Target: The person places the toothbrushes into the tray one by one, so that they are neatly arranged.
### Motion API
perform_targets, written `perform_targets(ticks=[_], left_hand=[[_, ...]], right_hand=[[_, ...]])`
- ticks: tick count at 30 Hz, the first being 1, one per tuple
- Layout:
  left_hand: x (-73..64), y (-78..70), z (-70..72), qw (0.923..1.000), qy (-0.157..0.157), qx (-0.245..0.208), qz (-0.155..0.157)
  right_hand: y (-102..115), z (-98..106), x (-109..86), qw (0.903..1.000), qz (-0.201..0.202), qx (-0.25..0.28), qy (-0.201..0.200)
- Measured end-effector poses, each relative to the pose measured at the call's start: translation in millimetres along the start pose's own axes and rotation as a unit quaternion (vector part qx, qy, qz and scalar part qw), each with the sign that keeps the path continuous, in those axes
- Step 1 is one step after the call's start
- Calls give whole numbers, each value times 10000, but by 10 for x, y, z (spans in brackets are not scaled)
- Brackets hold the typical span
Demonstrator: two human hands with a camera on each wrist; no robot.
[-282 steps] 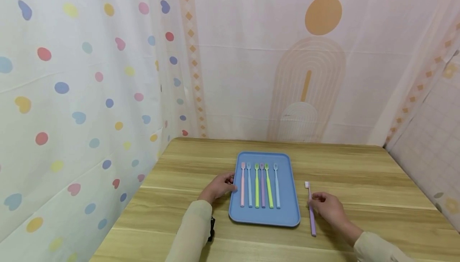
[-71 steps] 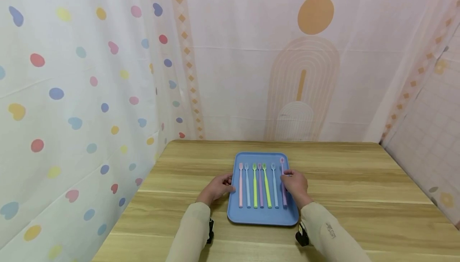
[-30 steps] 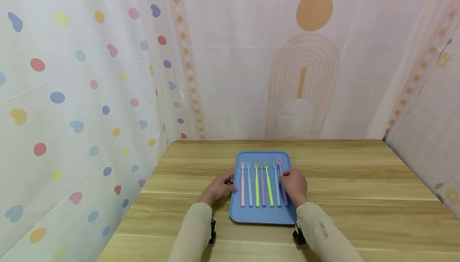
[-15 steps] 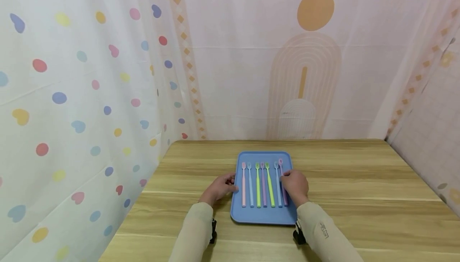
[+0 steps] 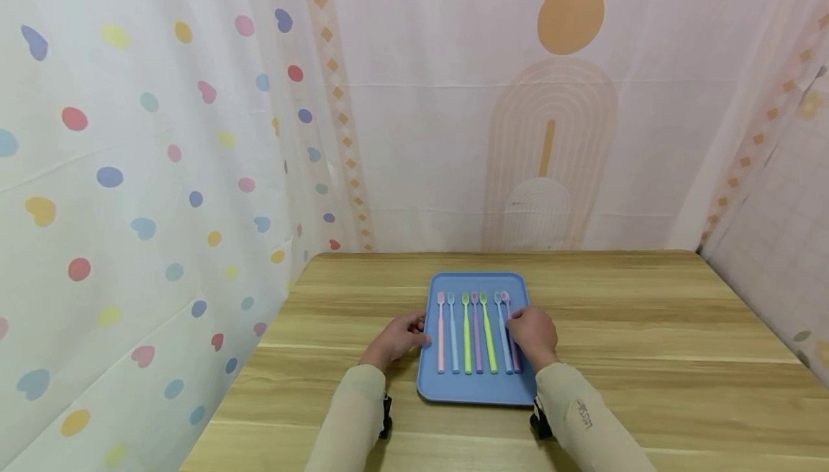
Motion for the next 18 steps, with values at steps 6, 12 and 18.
perform_targets(ticks=[6, 12, 18], left_hand=[[6, -5, -2, 10000, 17, -1, 12], [7, -9, 1, 10000, 29, 95, 14], [5, 1, 8, 9999, 19, 117, 30]], right_hand=[[16, 21, -6, 9999, 100, -32, -46], [18, 39, 6, 9997, 195, 79, -120], [7, 22, 24, 9996, 191, 152, -111]])
Point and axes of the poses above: each hand's wrist, its own x-axis towards the middle knuckle, its own z-axis out of the back of the hand, y = z × x, the point moved 9 cm from there along x, towards the middle knuckle, and after that the axes turned 12 degrees about -z, right-handed, at the moved point
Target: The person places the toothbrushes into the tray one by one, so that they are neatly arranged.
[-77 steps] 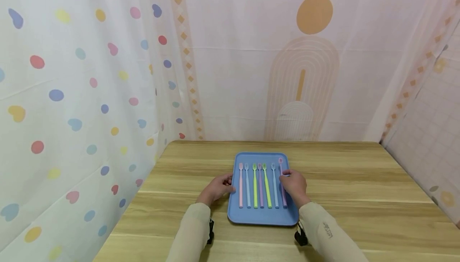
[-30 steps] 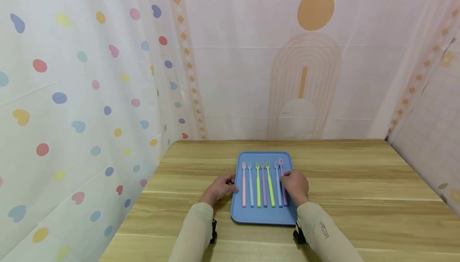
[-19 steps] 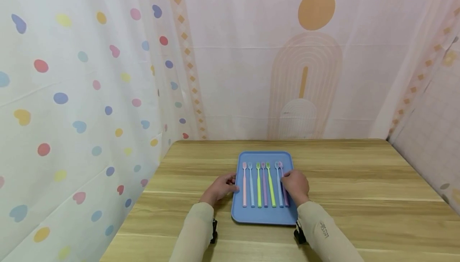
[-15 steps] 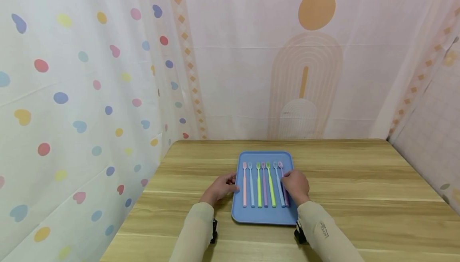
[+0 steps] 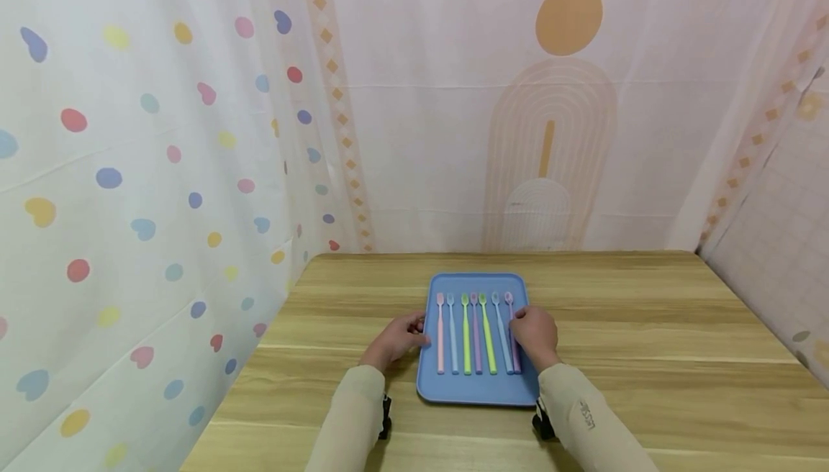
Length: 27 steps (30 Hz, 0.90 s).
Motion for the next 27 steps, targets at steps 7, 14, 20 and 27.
perform_targets(ticks=[7, 14, 20, 27], left_hand=[[8, 18, 6, 10000, -4, 55, -15], [17, 27, -5, 10000, 27, 17, 3], [13, 27, -4, 10000, 35, 53, 26], [-28, 70, 42, 9997, -35, 195, 159]], right_hand=[[-18, 10, 19, 9998, 56, 198, -41], [-95, 37, 30, 9990, -92, 430, -30], [-124, 46, 30, 9977, -296, 600, 67], [-143, -15, 8, 9938, -530, 905, 369]])
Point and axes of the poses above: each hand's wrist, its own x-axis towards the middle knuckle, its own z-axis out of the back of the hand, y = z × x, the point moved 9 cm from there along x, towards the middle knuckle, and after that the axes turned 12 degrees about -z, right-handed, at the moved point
